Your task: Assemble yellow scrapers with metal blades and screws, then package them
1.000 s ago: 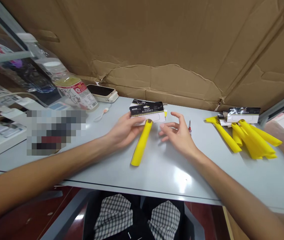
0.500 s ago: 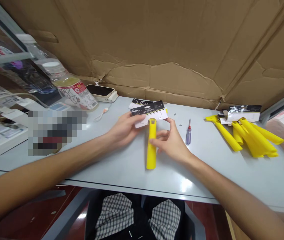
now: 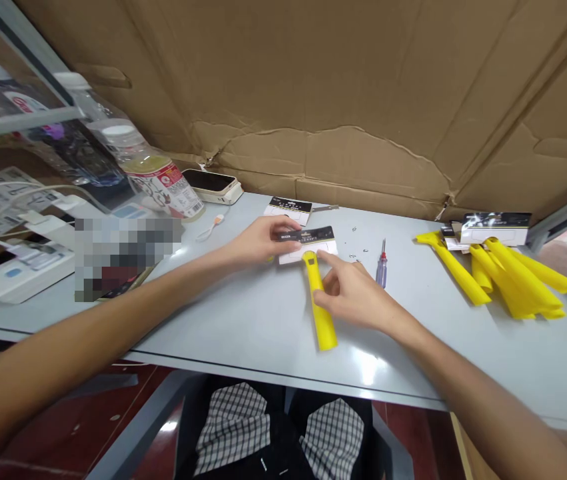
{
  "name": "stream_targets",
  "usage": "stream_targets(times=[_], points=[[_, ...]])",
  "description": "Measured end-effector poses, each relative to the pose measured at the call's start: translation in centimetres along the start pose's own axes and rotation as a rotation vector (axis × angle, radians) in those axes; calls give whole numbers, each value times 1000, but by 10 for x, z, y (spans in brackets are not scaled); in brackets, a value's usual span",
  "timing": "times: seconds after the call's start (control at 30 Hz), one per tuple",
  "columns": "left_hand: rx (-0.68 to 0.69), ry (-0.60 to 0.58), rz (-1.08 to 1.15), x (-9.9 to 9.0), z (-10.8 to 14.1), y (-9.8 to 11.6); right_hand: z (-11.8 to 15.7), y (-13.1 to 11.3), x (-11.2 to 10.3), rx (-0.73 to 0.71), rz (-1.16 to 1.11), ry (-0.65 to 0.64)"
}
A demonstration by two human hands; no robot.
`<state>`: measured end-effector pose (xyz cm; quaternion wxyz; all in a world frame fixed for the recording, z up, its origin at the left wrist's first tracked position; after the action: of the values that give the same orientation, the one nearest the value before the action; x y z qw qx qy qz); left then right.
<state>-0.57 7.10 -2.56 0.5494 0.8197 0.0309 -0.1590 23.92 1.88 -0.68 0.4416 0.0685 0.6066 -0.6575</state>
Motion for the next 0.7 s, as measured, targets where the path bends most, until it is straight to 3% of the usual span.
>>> stream_targets(times=[0.17,0.43,0.7], points=[[133,-87,-197,8,4,-8,3,-2,2,-6,181,-31],[316,-120,-484,19,14,0,2,-2,8,-36,503,156],[209,-88,-359,27,20,15,-6,2,7,-160,564,229]])
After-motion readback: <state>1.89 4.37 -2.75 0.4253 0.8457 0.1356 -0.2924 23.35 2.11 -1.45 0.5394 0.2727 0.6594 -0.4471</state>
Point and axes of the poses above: each hand's wrist, its own z-axis away from the middle knuckle, its own x-axis out of the palm, y = z × x, the point moved 2 cm from there along -z, towards the middle knuckle, and after that the axes turned 12 degrees about x, right-handed, at the moved point
